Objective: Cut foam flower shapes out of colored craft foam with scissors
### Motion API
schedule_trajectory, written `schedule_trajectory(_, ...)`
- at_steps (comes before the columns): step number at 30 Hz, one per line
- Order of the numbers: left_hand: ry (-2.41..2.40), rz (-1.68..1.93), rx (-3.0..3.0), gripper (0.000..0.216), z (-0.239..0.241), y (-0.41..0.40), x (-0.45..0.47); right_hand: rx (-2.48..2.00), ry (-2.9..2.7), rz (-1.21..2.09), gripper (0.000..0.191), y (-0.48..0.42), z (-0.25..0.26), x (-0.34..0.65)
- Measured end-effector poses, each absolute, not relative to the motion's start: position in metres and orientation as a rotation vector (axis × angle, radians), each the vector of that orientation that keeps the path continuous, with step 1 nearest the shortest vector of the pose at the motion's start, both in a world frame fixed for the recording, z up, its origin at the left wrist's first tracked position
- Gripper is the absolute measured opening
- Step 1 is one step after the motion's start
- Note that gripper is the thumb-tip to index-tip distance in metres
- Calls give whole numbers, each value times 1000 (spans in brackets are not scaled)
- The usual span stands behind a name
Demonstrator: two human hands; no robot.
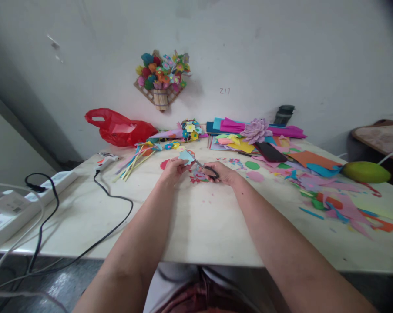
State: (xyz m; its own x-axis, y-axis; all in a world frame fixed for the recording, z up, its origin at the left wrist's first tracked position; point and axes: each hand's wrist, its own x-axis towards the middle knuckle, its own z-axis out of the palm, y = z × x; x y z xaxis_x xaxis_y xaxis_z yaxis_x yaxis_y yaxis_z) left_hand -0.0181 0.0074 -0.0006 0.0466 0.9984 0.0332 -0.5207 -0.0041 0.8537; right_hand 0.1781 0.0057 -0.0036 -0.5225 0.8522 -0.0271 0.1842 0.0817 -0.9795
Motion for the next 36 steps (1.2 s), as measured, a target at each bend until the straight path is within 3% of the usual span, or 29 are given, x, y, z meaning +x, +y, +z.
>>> schedule_trajectory(36, 799, 1378, 878, 10, 2, 4, -16, -975, -1850, 1460, 31, 2, -1, 181)
